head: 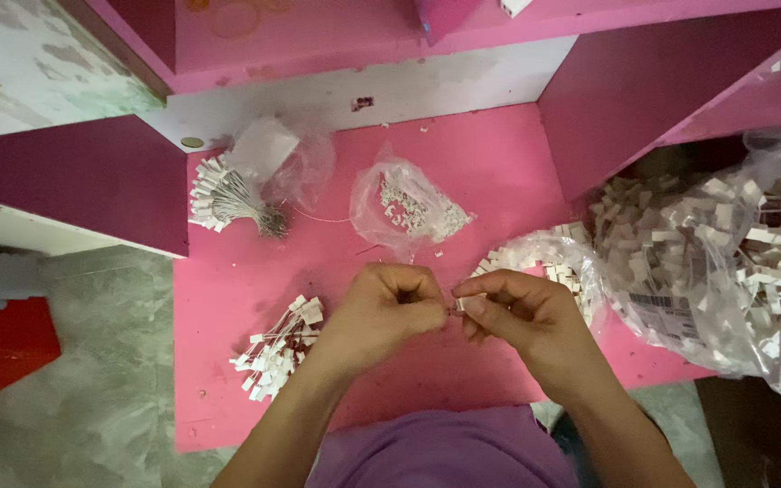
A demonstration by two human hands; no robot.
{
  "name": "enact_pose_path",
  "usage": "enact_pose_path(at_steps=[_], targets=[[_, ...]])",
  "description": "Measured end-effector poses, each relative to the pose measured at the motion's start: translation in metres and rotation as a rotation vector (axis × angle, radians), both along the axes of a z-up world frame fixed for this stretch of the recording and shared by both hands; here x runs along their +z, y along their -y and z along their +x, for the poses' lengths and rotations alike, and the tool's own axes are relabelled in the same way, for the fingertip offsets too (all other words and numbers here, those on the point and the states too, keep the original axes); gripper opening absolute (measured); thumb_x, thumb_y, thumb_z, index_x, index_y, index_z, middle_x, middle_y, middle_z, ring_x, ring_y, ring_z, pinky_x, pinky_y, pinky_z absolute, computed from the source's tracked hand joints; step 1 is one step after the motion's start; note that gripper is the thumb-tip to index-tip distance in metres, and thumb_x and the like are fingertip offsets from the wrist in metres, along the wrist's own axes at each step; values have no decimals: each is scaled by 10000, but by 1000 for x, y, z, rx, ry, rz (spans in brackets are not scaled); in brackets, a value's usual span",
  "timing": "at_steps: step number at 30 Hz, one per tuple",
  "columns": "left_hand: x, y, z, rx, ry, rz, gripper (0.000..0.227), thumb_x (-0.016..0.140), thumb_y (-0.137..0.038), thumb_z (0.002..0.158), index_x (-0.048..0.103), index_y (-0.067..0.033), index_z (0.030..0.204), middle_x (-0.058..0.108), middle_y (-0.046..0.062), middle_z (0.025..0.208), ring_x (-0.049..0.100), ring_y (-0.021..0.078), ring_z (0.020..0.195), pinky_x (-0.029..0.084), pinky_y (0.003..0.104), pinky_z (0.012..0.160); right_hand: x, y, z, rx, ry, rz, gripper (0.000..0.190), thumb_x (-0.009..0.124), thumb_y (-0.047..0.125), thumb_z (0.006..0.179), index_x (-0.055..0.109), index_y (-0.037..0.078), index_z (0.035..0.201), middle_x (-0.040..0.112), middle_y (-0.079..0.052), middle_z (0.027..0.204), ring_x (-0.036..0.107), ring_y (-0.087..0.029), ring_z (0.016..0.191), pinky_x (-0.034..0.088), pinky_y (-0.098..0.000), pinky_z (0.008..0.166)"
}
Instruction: Assembling small white plastic connectors onto thin wires.
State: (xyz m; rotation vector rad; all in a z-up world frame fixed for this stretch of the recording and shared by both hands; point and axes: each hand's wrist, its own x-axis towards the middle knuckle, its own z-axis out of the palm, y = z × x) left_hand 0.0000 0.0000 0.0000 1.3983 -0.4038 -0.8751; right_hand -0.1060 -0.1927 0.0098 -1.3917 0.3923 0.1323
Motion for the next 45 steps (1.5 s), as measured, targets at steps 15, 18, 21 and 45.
enact_pose_path(at_steps=[15,18,21,45], targets=[[16,-1,4,6,109,87,58,711,-73,784,716,-19,765,682,-22,714,611,42,693,503,235,637,-23,-2,1,-59,-140,249,221,680,63,915,751,-37,1099,754,-108,893,701,-173,771,580,-322,708],[23,-1,6,-17,202,259,84,744,-97,770,720,-18,749,683,13,667,607,60,655,504,251,605,-23,-7,2,-65,-127,230,218,681,63,914,755,-40,1091,754,-114,884,701,-178,764,576,-323,702],[26,-3,9,-61,309,360,97,761,-130,756,753,-41,794,708,12,673,636,73,637,516,259,595,-25,-7,1,-58,-111,244,215,682,67,920,755,-37,1093,743,-106,881,695,-177,766,569,-324,700],[5,-16,-9,-43,85,214,167,728,-147,907,765,4,846,663,-6,694,544,35,614,436,230,527,-13,-9,-3,56,-89,104,209,703,106,916,781,-28,1056,739,-79,819,671,-143,716,561,-298,684]])
